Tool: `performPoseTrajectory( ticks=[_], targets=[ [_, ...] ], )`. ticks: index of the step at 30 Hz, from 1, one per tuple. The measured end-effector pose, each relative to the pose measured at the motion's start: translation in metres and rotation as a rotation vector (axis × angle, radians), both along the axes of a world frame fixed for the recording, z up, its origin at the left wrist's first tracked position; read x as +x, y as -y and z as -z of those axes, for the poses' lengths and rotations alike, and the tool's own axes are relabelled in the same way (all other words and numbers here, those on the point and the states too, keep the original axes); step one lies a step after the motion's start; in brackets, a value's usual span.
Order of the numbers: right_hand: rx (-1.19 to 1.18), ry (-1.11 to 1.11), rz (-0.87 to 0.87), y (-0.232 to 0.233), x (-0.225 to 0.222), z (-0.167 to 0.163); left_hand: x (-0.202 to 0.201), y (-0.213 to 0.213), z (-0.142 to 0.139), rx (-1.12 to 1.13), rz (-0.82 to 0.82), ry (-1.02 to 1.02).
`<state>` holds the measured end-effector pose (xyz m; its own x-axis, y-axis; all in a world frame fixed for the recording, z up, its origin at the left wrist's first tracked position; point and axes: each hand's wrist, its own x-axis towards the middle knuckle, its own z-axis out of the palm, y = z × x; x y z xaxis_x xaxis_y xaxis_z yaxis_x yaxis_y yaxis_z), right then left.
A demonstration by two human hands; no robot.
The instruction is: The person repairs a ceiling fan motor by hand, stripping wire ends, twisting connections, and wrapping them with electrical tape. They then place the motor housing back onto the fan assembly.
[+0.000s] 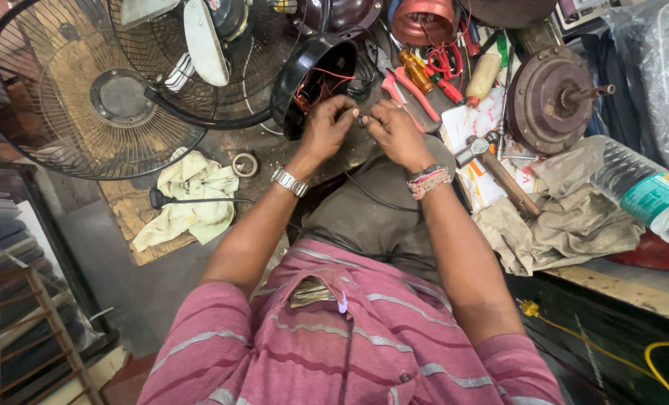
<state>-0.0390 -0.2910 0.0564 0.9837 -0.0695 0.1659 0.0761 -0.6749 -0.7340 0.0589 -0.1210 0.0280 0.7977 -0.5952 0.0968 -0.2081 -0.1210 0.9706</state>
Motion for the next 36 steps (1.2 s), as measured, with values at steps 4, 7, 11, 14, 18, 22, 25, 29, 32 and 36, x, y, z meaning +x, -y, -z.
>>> performPoseTrajectory(
  ticks=[4,7,11,14,18,22,25,29,32,36],
  targets=[
    [0.176,-0.02,0.085,0.0,-0.001,-0.007,0.005,0.005,0.003,-0.002,-0.024,0.01],
    [0.216,0.206,0.133,-0.007,-0.004,-0.018,0.004,0.011,0.003,-0.052,-0.068,-0.105],
    [0.003,0.164,0.204,-0.02,-0.009,-0.023,0.004,0.014,0.002,0.039,-0.119,-0.102],
    [-0.159,0.179,0.249,-0.02,-0.007,-0.018,0.004,0.014,0.001,0.074,-0.111,-0.092],
    [0.046,0.126,0.232,-0.008,-0.006,-0.008,0.005,0.005,0.003,0.018,0.002,-0.094],
    [0.691,-0.097,0.225,0.002,0.001,0.006,0.003,-0.003,0.004,-0.094,0.106,-0.031],
    [0.849,0.045,0.201,0.004,0.007,0.016,0.001,-0.001,0.001,0.036,0.065,0.008],
    [0.613,-0.02,0.296,0.0,0.002,0.014,-0.003,0.003,-0.005,0.148,-0.005,-0.042],
    [0.308,0.012,0.33,-0.007,-0.005,0.0,-0.003,0.005,-0.009,0.17,-0.031,-0.062],
    [0.015,0.07,0.248,-0.014,-0.008,-0.014,-0.002,0.004,-0.01,0.157,-0.044,0.012]
  ],
)
